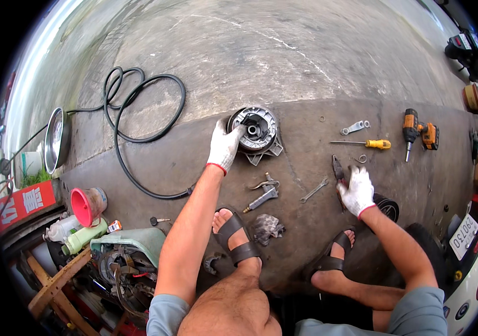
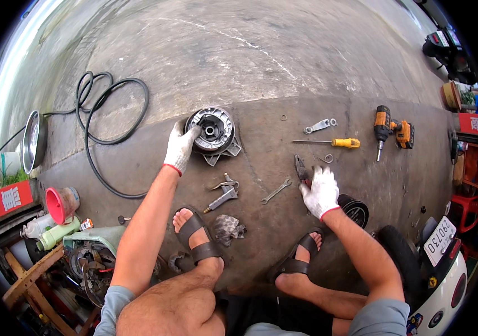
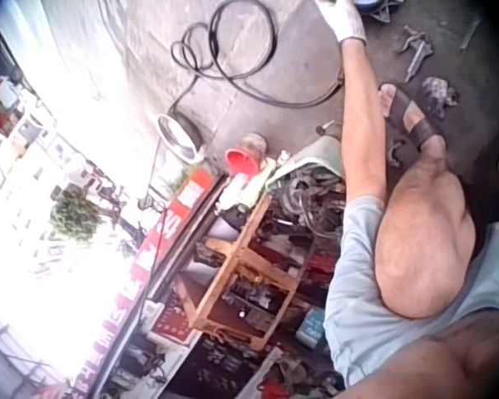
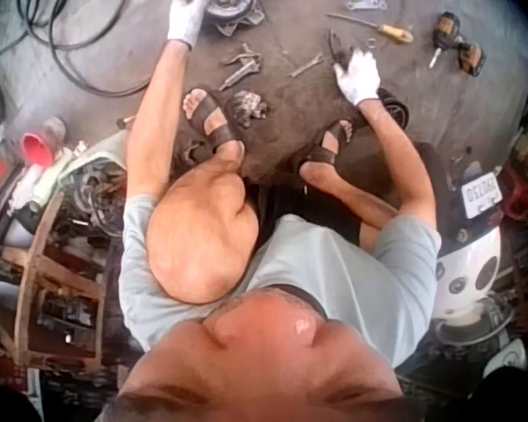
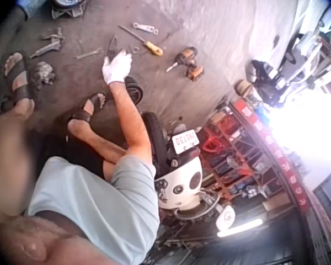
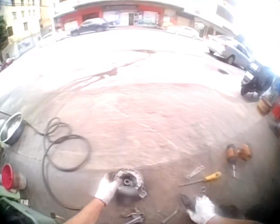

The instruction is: The person applies grease to a metal pin and inserts it into a brake hub before fitting a brake shoe assembly into the housing, using pliers to adjust the components.

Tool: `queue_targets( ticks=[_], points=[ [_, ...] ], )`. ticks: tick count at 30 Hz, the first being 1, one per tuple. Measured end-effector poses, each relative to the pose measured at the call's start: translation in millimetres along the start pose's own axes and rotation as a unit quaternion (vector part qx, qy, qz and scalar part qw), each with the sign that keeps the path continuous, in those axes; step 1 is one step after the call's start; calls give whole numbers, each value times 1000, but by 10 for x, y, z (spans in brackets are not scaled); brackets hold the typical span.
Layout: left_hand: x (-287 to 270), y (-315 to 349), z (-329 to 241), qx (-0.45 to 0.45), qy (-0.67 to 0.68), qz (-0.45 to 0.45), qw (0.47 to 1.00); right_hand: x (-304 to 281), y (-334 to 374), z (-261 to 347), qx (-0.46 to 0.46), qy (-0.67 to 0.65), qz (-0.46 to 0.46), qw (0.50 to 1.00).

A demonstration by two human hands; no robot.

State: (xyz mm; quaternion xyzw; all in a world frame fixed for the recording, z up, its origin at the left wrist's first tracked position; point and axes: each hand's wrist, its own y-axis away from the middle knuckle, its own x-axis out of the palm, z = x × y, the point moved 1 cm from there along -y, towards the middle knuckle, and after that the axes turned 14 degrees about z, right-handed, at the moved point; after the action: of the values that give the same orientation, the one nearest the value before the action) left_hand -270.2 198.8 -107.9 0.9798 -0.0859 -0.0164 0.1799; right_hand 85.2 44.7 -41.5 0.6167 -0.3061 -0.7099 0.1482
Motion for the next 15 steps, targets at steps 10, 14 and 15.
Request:
queue_targets(
  ticks=[10,14,15],
  points=[
    [3,173,-131,-18,76,12,997,181,62,-130,-16,-112,23,993],
    [66,188,-161,-17,89,22,996,300,-32,-369,15,-613,127,780],
    [78,191,-169,-16,90,22,996,275,-19,-340,-8,-633,155,758]
  ],
)
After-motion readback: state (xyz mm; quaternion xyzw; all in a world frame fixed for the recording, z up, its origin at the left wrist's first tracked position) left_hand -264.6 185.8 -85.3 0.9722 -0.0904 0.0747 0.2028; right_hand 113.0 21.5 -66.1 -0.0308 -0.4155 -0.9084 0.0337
